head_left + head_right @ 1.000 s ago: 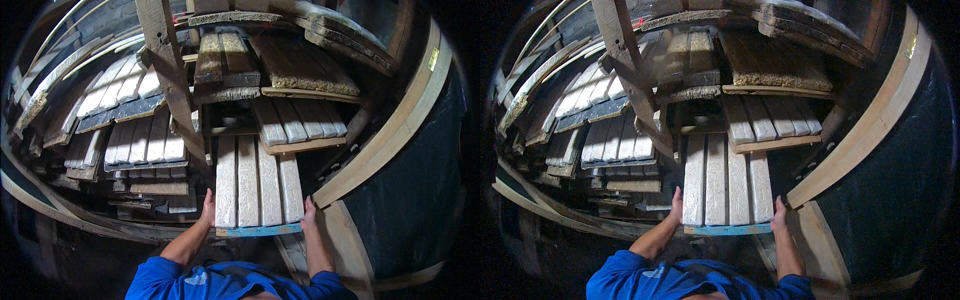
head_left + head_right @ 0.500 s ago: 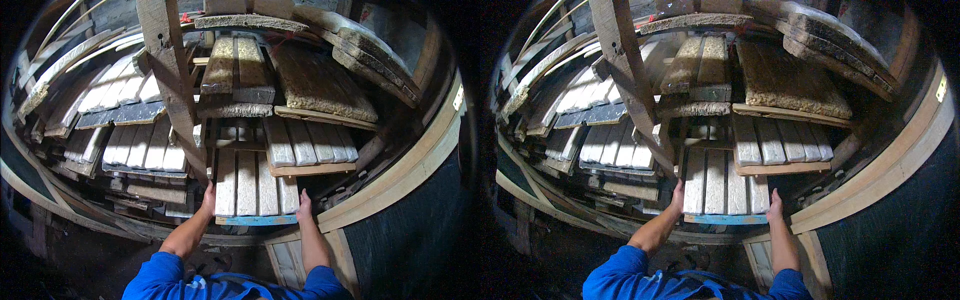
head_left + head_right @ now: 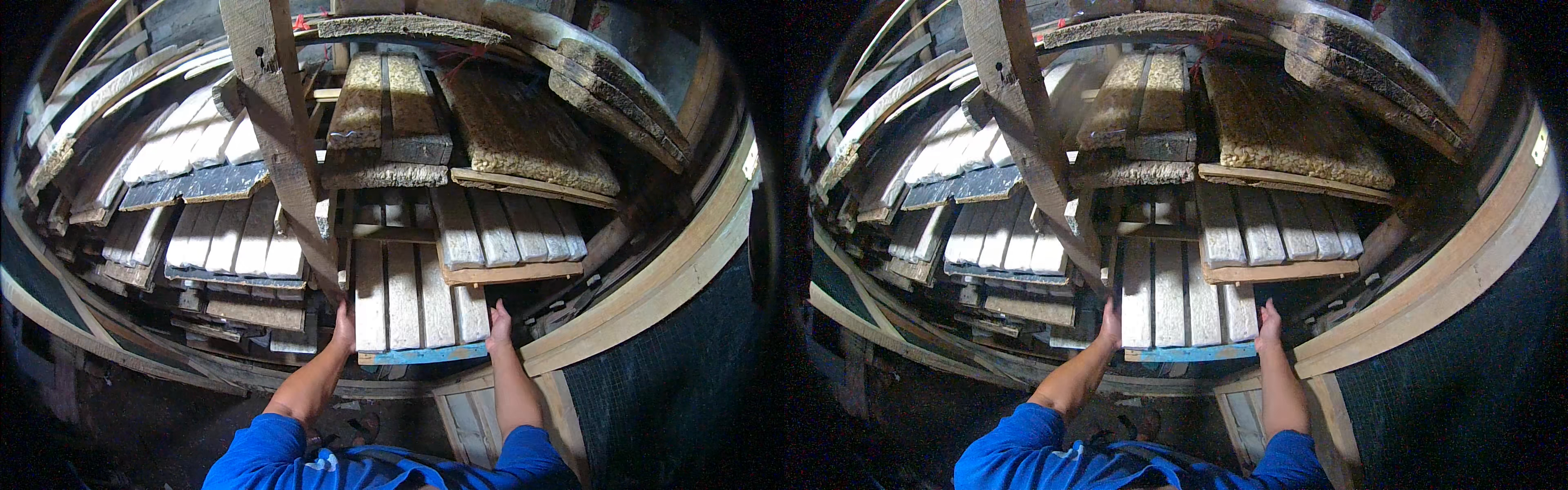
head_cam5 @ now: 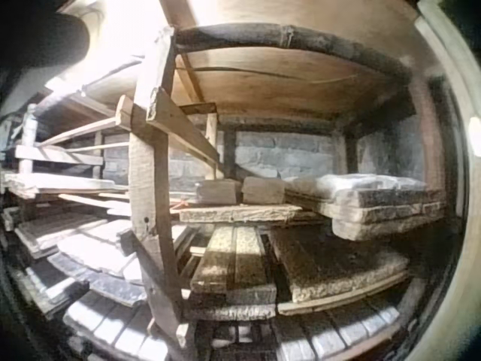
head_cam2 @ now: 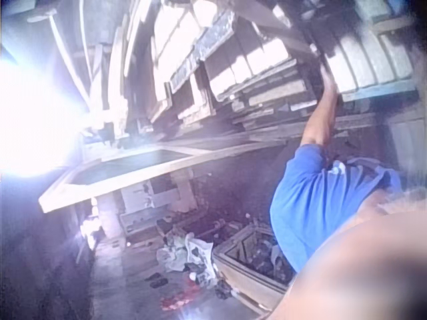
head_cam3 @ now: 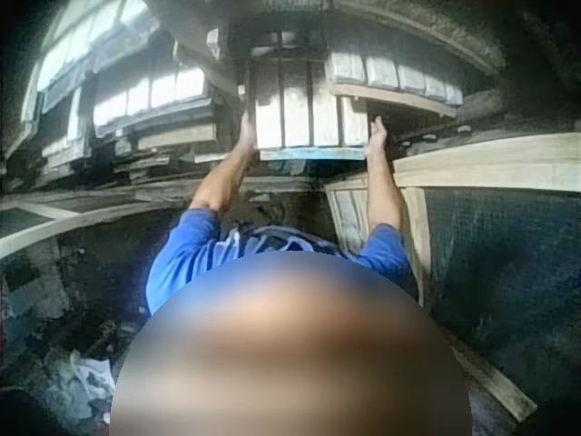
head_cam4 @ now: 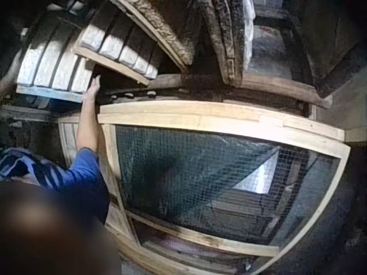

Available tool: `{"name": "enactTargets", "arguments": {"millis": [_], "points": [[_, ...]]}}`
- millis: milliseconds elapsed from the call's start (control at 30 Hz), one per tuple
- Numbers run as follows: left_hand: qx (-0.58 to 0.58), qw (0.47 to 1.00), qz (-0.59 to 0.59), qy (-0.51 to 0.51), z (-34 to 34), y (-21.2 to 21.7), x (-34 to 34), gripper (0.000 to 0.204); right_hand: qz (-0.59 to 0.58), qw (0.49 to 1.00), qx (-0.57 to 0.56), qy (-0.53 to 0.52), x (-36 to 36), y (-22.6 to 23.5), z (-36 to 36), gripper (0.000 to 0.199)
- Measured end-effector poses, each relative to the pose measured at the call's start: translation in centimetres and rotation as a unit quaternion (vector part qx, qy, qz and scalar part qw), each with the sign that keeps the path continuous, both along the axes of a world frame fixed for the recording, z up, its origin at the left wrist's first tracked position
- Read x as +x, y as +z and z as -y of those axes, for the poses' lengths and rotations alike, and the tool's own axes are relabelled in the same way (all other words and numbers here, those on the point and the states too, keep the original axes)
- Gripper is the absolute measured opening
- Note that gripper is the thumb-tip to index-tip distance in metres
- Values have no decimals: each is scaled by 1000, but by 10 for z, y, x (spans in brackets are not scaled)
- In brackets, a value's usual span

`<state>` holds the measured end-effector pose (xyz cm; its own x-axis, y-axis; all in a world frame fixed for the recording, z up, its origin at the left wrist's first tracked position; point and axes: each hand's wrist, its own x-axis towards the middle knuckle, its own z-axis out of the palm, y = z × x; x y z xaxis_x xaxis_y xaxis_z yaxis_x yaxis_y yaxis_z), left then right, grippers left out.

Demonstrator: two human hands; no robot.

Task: The person scoops water from a blue barrel into a black bowl and pours it onto the floor. Then the person moves to a workshop area, picks up a tray of white rectangular blocks, places it on a shelf, and uses a small hammer to tap the blocks on a table before returning them to the shelf.

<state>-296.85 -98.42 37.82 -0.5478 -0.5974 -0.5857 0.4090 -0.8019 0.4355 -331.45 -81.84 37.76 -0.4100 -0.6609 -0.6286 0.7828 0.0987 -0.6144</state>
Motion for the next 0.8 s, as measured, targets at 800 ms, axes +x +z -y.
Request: {"name": "enactTargets", "arguments": {"millis": [800], "points": [[-101, 992, -69, 22, 32, 10, 13, 51, -16, 999, -32, -38, -37, -39, 69, 41]]}}
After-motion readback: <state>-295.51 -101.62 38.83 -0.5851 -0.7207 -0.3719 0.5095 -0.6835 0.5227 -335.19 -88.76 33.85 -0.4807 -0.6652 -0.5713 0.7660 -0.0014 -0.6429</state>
